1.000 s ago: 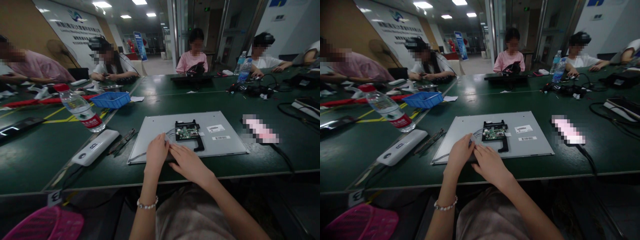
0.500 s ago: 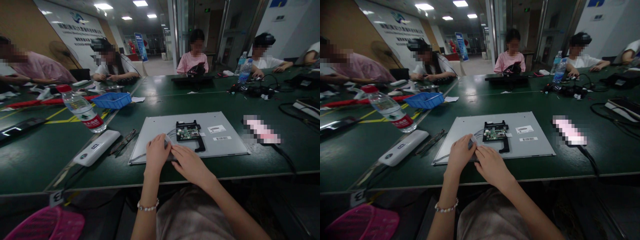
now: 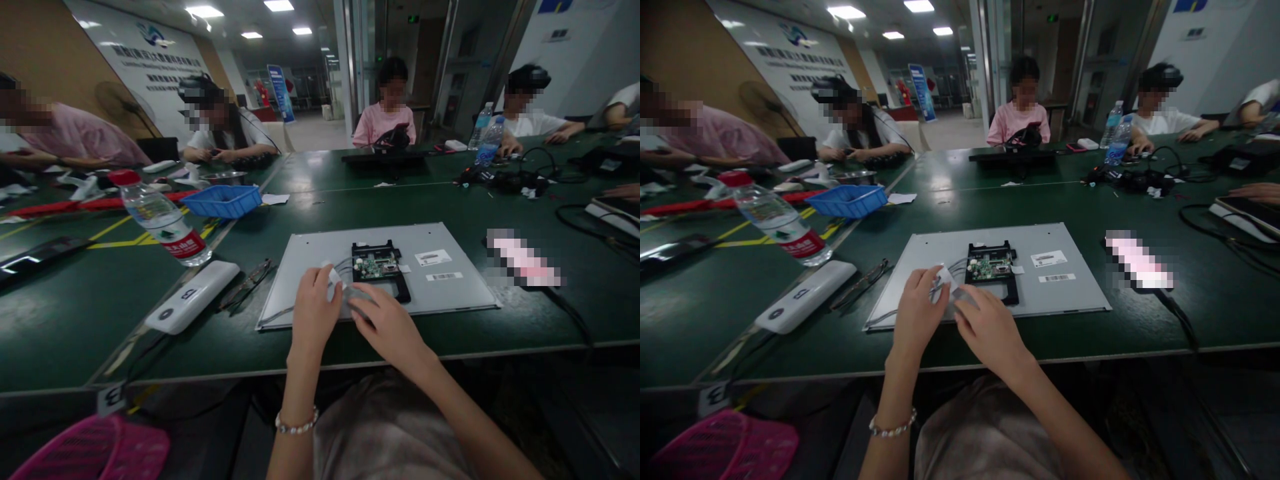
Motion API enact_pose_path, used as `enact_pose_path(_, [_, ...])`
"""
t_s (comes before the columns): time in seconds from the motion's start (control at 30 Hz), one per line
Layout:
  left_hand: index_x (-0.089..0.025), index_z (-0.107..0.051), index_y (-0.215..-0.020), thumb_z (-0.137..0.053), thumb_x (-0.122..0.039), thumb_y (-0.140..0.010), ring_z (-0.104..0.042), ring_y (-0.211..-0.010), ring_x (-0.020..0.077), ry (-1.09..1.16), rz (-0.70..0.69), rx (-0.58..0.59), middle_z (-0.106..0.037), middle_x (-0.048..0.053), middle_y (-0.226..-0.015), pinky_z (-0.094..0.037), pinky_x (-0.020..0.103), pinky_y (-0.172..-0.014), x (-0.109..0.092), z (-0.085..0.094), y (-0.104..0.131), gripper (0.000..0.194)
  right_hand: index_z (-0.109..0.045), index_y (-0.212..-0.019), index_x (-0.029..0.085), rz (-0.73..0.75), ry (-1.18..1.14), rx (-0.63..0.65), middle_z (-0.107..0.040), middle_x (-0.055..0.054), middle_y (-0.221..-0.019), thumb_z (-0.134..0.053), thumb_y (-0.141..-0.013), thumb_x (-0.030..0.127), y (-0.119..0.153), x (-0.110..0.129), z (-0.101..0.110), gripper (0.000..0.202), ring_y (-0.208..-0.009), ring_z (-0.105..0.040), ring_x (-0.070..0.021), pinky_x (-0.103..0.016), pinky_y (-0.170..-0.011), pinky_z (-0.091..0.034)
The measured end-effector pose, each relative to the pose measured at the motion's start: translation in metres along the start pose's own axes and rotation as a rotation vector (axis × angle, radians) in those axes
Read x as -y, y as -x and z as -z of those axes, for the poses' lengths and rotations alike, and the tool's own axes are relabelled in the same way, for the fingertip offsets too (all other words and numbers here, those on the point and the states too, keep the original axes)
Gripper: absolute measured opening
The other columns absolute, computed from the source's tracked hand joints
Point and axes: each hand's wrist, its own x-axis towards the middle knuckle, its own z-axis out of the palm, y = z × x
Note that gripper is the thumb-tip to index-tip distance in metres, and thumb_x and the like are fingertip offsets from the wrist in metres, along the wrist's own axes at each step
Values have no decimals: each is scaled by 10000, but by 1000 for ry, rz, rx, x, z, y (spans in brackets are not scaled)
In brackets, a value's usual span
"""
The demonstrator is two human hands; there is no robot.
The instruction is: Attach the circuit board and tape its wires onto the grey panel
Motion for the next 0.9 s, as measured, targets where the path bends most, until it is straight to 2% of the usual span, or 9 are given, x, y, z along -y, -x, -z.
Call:
enact_pose_path(0.13, [-186, -546, -1115, -542, -224, -851, -539, -982, 236, -19, -134, 167, -564, 87, -1013, -453, 355, -880, -4, 0, 2, 268, -648, -1062, 214, -36, -85, -52, -569, -71, -1244, -451, -877, 177, -2, -13, 21, 272, -1129, -542, -209, -368, -1006, -422])
enact_pose_path(0.27, [-185, -590, -1042, -541, -236, -858, -542, -962, 235, -107, -177, 218, -572, 87, -1003, -449, 358, -868, -4, -1, 2, 196, -651, -1047, 221, -89, -67, -49, -594, -64, -1198, -526, -822, 167, -11, -49, 57, 262, -1093, -564, -214, -387, -982, -426])
enact_pose_path(0.37, [-175, -617, -977, -461, -156, -884, -564, -902, 209, -176, -182, 264, -588, 80, -958, -454, 333, -829, -4, 0, -4, 183, -645, -1057, 211, -178, -42, 31, -629, -66, -1119, -570, -785, 184, -25, -82, 81, 283, -884, -633, -187, -354, -815, -499])
enact_pose_path(0.43, [-170, -631, -910, -426, -120, -887, -582, -848, 191, -213, -175, 298, -598, 75, -926, -459, 308, -788, -4, 3, -11, 213, -652, -1036, 198, -209, -25, 105, -666, -61, -1025, -594, -766, 193, -35, -101, 91, 276, -824, -640, -181, -330, -769, -498])
enact_pose_path(0.53, [-166, -641, -898, -419, -117, -887, -600, -799, 172, -235, -136, 264, -608, 71, -930, -462, 275, -725, -2, 15, -28, 227, -659, -1008, 188, -246, -26, 250, -683, -62, -1011, -608, -747, 181, -50, -122, 95, 266, -824, -647, -179, -302, -761, -490])
enact_pose_path(0.7, [-154, -646, -928, -399, -161, -906, -604, -842, 169, -201, -180, 68, -613, 74, -975, -463, 271, -756, 6, 43, -55, 248, -650, -1007, 172, -301, -13, 401, -692, -72, -992, -635, -718, 194, -60, -136, 90, 290, -840, -653, -192, -291, -724, -489])
enact_pose_path(0.77, [-158, -650, -929, -392, -179, -909, -605, -847, 167, -183, -208, 72, -619, 68, -983, -466, 272, -766, 11, 47, -60, 259, -643, -1007, 174, -296, -51, 419, -686, -68, -1006, -641, -712, 199, -60, -138, 86, 296, -842, -650, -186, -278, -701, -489])
enact_pose_path(0.9, [-158, -661, -909, -390, -171, -895, -618, -816, 171, -233, -227, 205, -632, 70, -991, -469, 282, -759, 23, 37, -59, 272, -638, -982, 188, -281, -105, 398, -680, -50, -1005, -638, -711, 186, -58, -141, 77, 271, -818, -636, -160, -261, -688, -479])
